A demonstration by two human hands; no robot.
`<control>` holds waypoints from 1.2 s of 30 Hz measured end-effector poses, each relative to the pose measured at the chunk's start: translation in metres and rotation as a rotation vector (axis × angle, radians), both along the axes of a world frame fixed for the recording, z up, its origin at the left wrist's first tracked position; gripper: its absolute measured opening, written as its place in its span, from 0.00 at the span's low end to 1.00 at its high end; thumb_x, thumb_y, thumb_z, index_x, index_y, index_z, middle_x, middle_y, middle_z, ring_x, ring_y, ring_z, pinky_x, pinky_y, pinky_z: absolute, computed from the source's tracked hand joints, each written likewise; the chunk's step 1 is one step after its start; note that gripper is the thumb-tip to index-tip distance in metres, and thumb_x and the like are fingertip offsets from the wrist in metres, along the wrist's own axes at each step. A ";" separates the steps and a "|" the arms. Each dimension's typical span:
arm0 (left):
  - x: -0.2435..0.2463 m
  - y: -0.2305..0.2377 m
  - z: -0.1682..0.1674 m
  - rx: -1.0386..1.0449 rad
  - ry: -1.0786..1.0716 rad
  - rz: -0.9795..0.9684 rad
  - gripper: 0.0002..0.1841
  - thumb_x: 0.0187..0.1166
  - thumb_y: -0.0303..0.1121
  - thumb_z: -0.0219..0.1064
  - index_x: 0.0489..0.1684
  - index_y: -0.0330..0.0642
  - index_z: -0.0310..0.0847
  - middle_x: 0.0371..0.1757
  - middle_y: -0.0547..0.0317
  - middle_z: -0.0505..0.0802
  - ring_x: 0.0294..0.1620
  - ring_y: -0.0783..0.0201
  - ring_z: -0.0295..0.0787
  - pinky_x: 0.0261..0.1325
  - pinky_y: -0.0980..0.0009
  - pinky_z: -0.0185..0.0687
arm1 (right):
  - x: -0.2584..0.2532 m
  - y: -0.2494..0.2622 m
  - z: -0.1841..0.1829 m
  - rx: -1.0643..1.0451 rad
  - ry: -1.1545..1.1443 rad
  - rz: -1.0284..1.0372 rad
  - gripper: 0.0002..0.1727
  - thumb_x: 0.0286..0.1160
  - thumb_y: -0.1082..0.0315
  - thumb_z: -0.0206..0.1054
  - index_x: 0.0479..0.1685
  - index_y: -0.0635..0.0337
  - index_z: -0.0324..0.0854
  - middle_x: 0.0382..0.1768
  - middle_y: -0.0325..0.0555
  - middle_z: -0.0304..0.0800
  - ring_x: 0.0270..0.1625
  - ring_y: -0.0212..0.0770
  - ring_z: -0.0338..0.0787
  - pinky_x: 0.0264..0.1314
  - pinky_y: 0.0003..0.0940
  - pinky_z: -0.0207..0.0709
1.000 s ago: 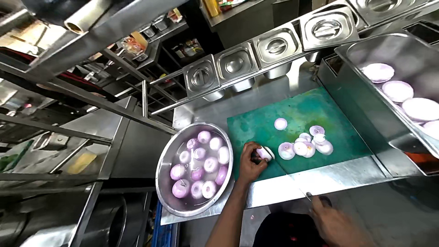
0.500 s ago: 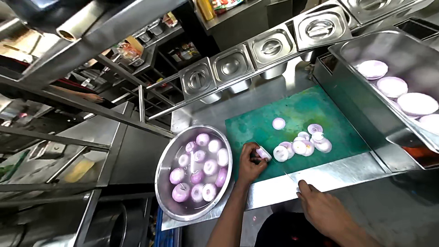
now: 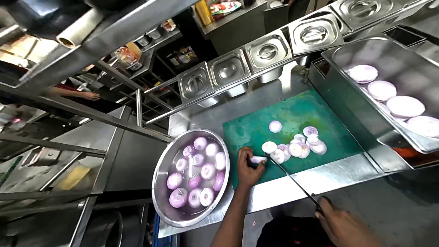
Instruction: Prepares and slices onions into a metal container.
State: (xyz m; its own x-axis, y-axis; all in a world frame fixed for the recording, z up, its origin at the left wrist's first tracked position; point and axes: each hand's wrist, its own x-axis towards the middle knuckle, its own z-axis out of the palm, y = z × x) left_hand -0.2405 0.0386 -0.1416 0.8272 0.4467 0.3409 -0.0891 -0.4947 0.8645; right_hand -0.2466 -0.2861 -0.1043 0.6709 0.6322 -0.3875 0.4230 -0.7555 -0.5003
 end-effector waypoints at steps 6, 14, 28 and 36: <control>0.008 -0.010 0.000 -0.246 -0.145 0.121 0.07 0.66 0.29 0.76 0.37 0.42 0.86 0.46 0.58 0.86 0.37 0.68 0.82 0.37 0.75 0.83 | 0.019 0.038 0.006 -0.047 0.102 -0.016 0.22 0.88 0.50 0.53 0.64 0.59 0.72 0.36 0.58 0.90 0.41 0.63 0.94 0.41 0.61 0.85; -0.008 0.002 -0.001 -0.303 -0.060 -0.052 0.24 0.55 0.24 0.77 0.55 0.44 0.85 0.66 0.52 0.80 0.54 0.60 0.87 0.45 0.67 0.93 | 0.013 0.060 0.011 -0.107 0.104 0.031 0.21 0.89 0.51 0.52 0.63 0.58 0.73 0.40 0.58 0.91 0.44 0.63 0.94 0.43 0.60 0.86; -0.007 0.016 0.006 -0.210 0.041 -0.092 0.22 0.55 0.31 0.80 0.51 0.47 0.81 0.59 0.56 0.82 0.47 0.64 0.87 0.43 0.68 0.91 | 0.007 0.064 0.014 0.048 -0.297 0.024 0.14 0.83 0.57 0.59 0.52 0.58 0.80 0.29 0.53 0.88 0.25 0.58 0.92 0.22 0.54 0.84; -0.007 0.013 0.005 -0.209 0.035 -0.064 0.22 0.54 0.30 0.80 0.49 0.48 0.82 0.59 0.57 0.82 0.48 0.63 0.86 0.45 0.68 0.91 | 0.013 0.071 0.018 0.011 -0.259 0.065 0.15 0.85 0.57 0.56 0.52 0.58 0.79 0.29 0.53 0.88 0.27 0.58 0.93 0.23 0.52 0.84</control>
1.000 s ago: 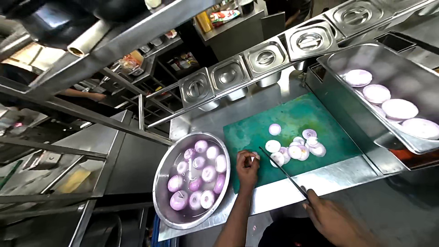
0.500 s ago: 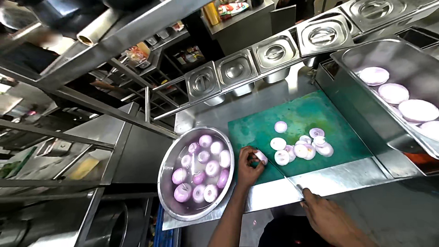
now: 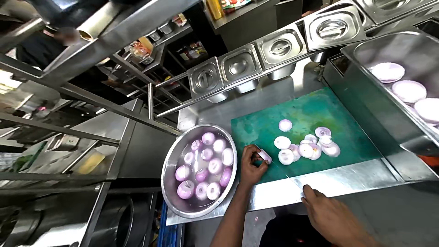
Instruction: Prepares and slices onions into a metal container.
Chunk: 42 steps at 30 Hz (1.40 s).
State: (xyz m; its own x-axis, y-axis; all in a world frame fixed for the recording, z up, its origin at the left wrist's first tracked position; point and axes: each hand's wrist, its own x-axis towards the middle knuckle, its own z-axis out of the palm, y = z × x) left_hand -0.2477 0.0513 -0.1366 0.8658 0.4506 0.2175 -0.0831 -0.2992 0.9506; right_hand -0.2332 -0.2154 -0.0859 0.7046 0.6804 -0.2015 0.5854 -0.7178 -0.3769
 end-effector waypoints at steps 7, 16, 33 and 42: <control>-0.001 -0.001 -0.003 0.021 -0.027 0.015 0.23 0.54 0.30 0.80 0.51 0.48 0.83 0.59 0.56 0.83 0.49 0.63 0.87 0.45 0.67 0.91 | 0.030 0.041 0.013 -0.152 0.270 0.069 0.21 0.92 0.55 0.47 0.69 0.60 0.71 0.45 0.60 0.90 0.49 0.63 0.94 0.48 0.58 0.86; -0.004 -0.001 -0.002 0.000 -0.022 -0.002 0.24 0.55 0.31 0.82 0.54 0.46 0.84 0.63 0.55 0.83 0.53 0.62 0.87 0.50 0.66 0.92 | -0.017 -0.053 -0.022 -0.084 0.230 0.000 0.22 0.89 0.54 0.53 0.63 0.65 0.77 0.32 0.63 0.91 0.34 0.68 0.94 0.33 0.63 0.85; -0.007 0.003 0.001 0.013 -0.009 -0.033 0.23 0.57 0.31 0.83 0.52 0.48 0.83 0.62 0.56 0.82 0.55 0.62 0.87 0.52 0.65 0.93 | -0.001 0.000 -0.007 0.043 -0.025 0.013 0.14 0.84 0.57 0.56 0.51 0.59 0.79 0.27 0.52 0.87 0.26 0.57 0.92 0.22 0.52 0.83; -0.006 0.005 -0.003 0.008 -0.039 -0.021 0.24 0.56 0.30 0.83 0.53 0.47 0.83 0.61 0.55 0.83 0.55 0.60 0.88 0.51 0.63 0.93 | 0.029 0.047 0.013 -0.129 0.270 0.074 0.21 0.92 0.56 0.47 0.70 0.61 0.70 0.44 0.60 0.90 0.49 0.64 0.94 0.47 0.58 0.86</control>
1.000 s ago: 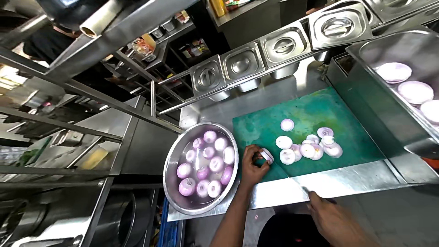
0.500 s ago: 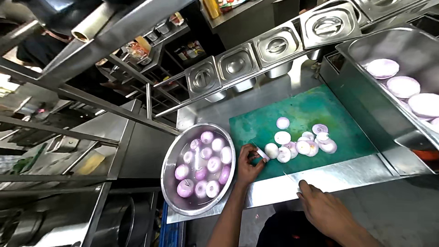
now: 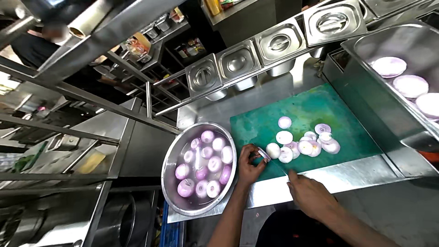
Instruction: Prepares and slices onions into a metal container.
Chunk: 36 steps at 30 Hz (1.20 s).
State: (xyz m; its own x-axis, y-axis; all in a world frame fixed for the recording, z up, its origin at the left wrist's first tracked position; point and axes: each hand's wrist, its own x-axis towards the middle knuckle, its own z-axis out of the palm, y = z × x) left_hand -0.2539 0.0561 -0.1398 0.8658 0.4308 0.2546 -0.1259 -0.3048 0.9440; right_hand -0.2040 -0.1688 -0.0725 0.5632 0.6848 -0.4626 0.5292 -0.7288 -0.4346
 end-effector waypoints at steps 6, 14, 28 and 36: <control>-0.001 -0.002 -0.003 0.008 -0.034 0.017 0.25 0.55 0.30 0.84 0.54 0.47 0.83 0.61 0.55 0.83 0.54 0.60 0.88 0.51 0.63 0.93 | -0.022 -0.045 -0.021 -0.038 0.075 -0.044 0.23 0.90 0.56 0.51 0.71 0.62 0.72 0.44 0.64 0.90 0.48 0.67 0.93 0.47 0.62 0.86; 0.002 -0.003 -0.001 -0.060 -0.003 0.056 0.25 0.55 0.31 0.83 0.54 0.48 0.82 0.59 0.55 0.84 0.49 0.60 0.88 0.45 0.63 0.94 | -0.038 -0.116 -0.026 0.007 0.067 -0.047 0.23 0.89 0.52 0.54 0.64 0.64 0.76 0.33 0.65 0.91 0.39 0.70 0.94 0.38 0.66 0.84; 0.025 -0.019 0.026 0.643 0.536 -0.061 0.55 0.50 0.63 0.83 0.87 0.55 0.66 0.86 0.48 0.69 0.86 0.43 0.63 0.81 0.42 0.66 | -0.008 -0.159 -0.031 0.508 0.773 -0.443 0.19 0.87 0.53 0.60 0.63 0.56 0.72 0.24 0.47 0.81 0.18 0.45 0.83 0.21 0.45 0.83; 0.052 -0.022 0.066 0.680 0.839 -0.259 0.38 0.57 0.44 0.84 0.75 0.54 0.78 0.75 0.50 0.81 0.76 0.46 0.76 0.74 0.45 0.77 | -0.012 -0.179 -0.036 0.520 0.680 -0.449 0.18 0.87 0.55 0.60 0.61 0.59 0.72 0.25 0.47 0.83 0.18 0.44 0.84 0.22 0.44 0.83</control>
